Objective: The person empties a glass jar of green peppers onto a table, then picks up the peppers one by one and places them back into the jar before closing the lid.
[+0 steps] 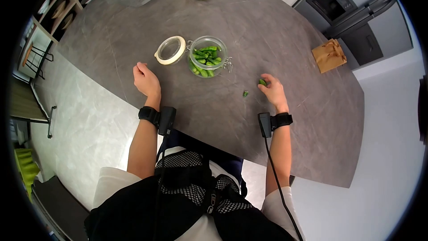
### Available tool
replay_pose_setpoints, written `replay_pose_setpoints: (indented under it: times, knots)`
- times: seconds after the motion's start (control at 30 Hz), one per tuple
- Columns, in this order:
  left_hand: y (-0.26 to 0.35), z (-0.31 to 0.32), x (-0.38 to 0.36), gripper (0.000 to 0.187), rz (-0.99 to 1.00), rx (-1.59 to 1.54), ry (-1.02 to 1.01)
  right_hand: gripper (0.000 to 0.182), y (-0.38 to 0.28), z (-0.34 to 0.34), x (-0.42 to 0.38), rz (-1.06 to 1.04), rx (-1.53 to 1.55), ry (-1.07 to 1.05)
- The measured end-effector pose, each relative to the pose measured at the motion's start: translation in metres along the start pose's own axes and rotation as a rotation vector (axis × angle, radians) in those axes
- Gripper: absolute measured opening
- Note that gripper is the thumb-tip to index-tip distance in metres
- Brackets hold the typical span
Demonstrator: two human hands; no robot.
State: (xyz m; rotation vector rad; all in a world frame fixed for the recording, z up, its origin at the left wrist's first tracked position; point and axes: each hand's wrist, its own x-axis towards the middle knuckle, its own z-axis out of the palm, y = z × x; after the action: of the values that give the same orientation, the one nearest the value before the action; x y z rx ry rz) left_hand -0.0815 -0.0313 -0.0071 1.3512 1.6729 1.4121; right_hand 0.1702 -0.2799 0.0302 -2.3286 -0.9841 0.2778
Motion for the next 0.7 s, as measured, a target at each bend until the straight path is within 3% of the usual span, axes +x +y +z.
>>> replay_pose_setpoints:
  times: [0.2, 0.47, 0.6, 0.7]
  knots:
    - [0.002, -0.001, -0.001, 0.034, 0.013, 0.013, 0.010, 0.029, -0.013, 0.013, 0.011, -0.063, -0.066, -0.008]
    - [0.002, -0.001, 0.000, 0.033, -0.020, 0.021, -0.007, 0.024, -0.150, -0.019, 0.029, -0.316, 0.297, 0.030]
    - [0.000, 0.000, 0.000, 0.034, -0.011, 0.022, 0.001, 0.026, -0.161, -0.011, 0.042, -0.470, 0.269, 0.106]
    - [-0.001, 0.002, 0.001, 0.034, 0.025, -0.002, 0.017, 0.027, -0.151, -0.017, 0.034, -0.425, 0.317, 0.155]
